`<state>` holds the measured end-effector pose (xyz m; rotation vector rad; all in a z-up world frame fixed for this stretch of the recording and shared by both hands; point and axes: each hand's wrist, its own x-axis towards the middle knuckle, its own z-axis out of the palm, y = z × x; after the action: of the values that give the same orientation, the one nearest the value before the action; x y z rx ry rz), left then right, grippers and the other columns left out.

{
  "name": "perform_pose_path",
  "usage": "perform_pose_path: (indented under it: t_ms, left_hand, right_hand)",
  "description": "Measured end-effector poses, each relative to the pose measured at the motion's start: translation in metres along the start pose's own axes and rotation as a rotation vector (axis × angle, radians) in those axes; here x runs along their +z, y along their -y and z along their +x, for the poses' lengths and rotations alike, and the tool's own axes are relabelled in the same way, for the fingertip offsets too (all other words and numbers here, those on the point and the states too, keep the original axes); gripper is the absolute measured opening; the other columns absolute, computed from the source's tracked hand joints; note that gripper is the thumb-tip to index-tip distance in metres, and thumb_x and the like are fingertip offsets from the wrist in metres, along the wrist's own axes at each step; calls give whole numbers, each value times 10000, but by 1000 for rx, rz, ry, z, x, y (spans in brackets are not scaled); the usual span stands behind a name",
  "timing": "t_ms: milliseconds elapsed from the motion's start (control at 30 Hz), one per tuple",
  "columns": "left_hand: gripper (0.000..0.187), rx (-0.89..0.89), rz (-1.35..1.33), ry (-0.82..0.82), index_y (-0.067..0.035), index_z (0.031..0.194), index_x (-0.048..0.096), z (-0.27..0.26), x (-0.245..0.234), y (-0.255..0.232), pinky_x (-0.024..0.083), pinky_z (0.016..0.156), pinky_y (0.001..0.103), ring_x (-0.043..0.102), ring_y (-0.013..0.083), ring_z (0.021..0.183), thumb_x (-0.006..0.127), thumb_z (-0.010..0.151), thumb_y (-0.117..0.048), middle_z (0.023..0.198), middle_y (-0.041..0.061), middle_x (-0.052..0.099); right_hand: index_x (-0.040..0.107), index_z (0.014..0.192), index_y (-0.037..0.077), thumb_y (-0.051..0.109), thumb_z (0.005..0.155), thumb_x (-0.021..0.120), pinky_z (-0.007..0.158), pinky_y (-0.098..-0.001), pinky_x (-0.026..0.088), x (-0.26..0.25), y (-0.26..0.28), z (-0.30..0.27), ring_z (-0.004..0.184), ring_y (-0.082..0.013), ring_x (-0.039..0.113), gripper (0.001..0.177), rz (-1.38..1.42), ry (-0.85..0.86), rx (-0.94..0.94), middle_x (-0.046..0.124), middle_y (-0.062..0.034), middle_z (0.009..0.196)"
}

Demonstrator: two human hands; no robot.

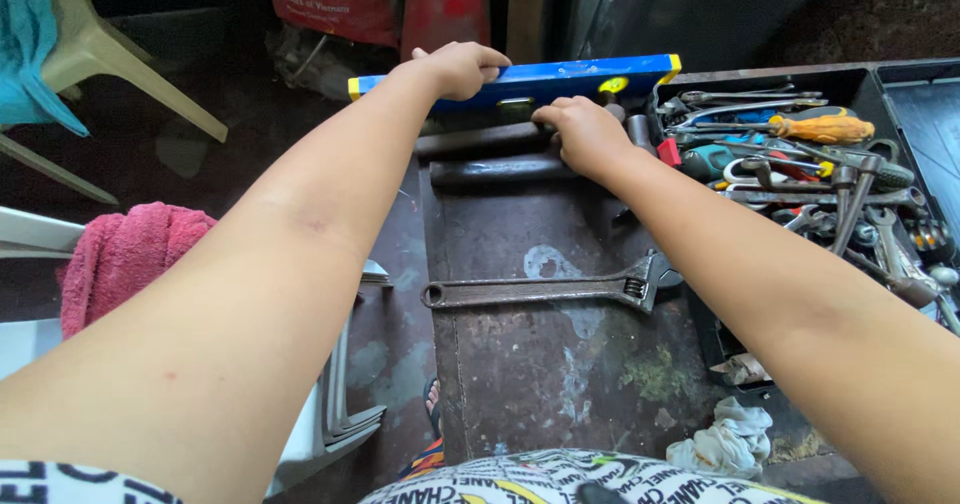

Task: The person opens a toolbox on a workbench and removes a spirit level, wrenches, a hammer, screwdrivers, pliers and T-handle tools, laying them out on the bench. They wipe some tools with a cloth while arranging them in rows on the work surface.

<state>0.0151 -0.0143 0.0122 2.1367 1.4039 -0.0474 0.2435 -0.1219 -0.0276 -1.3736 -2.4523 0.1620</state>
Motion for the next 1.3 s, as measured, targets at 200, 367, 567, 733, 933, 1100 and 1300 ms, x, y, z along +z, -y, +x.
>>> perform_pose_path:
  t_ms: [200,367,567,733,933,1100,1300]
  left_hand:
    - [386,8,-59,7,-412,1409,577,4,9,-22,110,1153,761,479,257,1396,478,1048,-316,1421,-43,607]
    - [366,29,-9,-2,-381,1390,597,0,7,-20,78,1153,761,500,242,1377,477,1050,-317,1385,-52,636]
    - [374,79,3,-31,-371,1398,595,-7,6,-9,101,1163,705,514,251,1355,469,1051,-307,1365,-27,649]
    - [379,82,33,-38,-372,1403,590,-8,7,-11,91,1150,711,508,266,1346,459,1052,-311,1353,-7,644]
    - [355,119,30,-102,-343,1360,626,-13,7,-12,197,1114,633,595,234,1260,514,1023,-328,1276,8,706]
    - [336,166,46,-170,-316,1344,631,-13,12,-16,222,1065,599,587,245,1227,550,1018,-316,1252,36,683]
    - [326,479,21,-719,-186,1231,676,-31,39,-39,269,913,620,572,309,1129,655,906,-178,1162,77,646]
  right_hand:
    - [749,1130,79,-18,776,716,880,-450,528,-1,-1,-5,1033,-363,649,369,67,-14,-11,694,-136,1027]
    - [767,1113,82,-21,791,715,868,-454,532,6,1,-8,1011,-364,651,342,47,-69,51,697,-127,1014]
    - [765,1119,75,15,780,749,866,-469,523,5,-2,-2,1021,-370,647,344,1,-83,136,699,-143,1018]
    - [734,1189,48,24,817,749,943,-453,511,-5,2,-10,1092,-367,643,373,82,-91,127,707,-155,1118]
    - [706,1189,23,-21,861,689,1063,-442,478,-17,37,-55,1204,-376,617,332,191,-320,53,667,-182,1254]
    - [709,1169,29,0,921,664,1045,-429,492,-35,77,-104,1212,-364,623,254,250,-319,164,670,-170,1250]
    - [730,1165,48,22,934,656,990,-420,512,-68,100,-146,1135,-341,657,244,232,-377,304,708,-158,1165]
